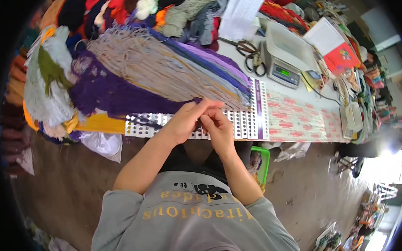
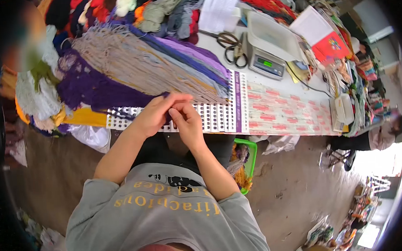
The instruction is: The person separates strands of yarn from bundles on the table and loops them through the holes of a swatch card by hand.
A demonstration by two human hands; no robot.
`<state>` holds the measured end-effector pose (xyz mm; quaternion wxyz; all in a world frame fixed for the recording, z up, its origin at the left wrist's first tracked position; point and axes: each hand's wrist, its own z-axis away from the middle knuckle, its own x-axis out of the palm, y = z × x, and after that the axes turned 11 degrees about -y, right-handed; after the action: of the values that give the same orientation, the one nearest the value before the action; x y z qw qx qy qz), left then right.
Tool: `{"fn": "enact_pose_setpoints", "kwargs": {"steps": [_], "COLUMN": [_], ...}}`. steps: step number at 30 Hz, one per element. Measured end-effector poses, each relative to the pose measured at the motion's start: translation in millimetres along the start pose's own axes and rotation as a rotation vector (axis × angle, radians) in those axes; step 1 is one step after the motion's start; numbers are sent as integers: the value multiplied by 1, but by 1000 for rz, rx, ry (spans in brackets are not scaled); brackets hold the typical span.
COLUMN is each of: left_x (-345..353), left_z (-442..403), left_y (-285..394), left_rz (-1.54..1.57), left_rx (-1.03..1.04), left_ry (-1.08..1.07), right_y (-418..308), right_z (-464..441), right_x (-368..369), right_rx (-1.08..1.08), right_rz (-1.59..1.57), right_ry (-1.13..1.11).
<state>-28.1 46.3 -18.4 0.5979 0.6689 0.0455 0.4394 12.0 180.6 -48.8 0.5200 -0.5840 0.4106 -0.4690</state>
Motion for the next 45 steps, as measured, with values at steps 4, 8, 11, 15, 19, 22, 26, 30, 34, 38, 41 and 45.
{"fn": "enact_pose_setpoints", "kwargs": {"steps": [4,8,11,15,19,22,26,30,34,38,41,45], "left_x": [-1,-2,5,8,8,9,9,11,4,0,-1,1], "left_z": [-4,5,9,14,18,18,20,15,22,25,26,26], "left_y": [-7,-3,1,10,13,14,12,15,18,22,22,27], "left_rz": [256,381,184,93,-20,-53,-30,107,219,226,241,223], "left_rx": [136,205,184,277,262,266,249,232,199,187,186,151], "left_ry": [27,126,266,325,329,366,342,321,307,177,210,191], "right_y": [-8,-18,-21,-18,-16,-17,-16,-19,-15,-16,-17,-14], "right_z": [5,11,16,19,19,19,18,18,19,21,20,20], "right_x": [-4,1,1,-5,-1,0,3,4,9,10,13,13], "right_rx": [-66,-4,46,86,42,53,72,49,57,57,67,59], "right_rz": [-61,-260,-452,-359,-329,-301,-307,-278,-308,-337,-351,-352], "right_ry": [31,34,-30,5,8,24,45,49,24,2,-12,3]}}
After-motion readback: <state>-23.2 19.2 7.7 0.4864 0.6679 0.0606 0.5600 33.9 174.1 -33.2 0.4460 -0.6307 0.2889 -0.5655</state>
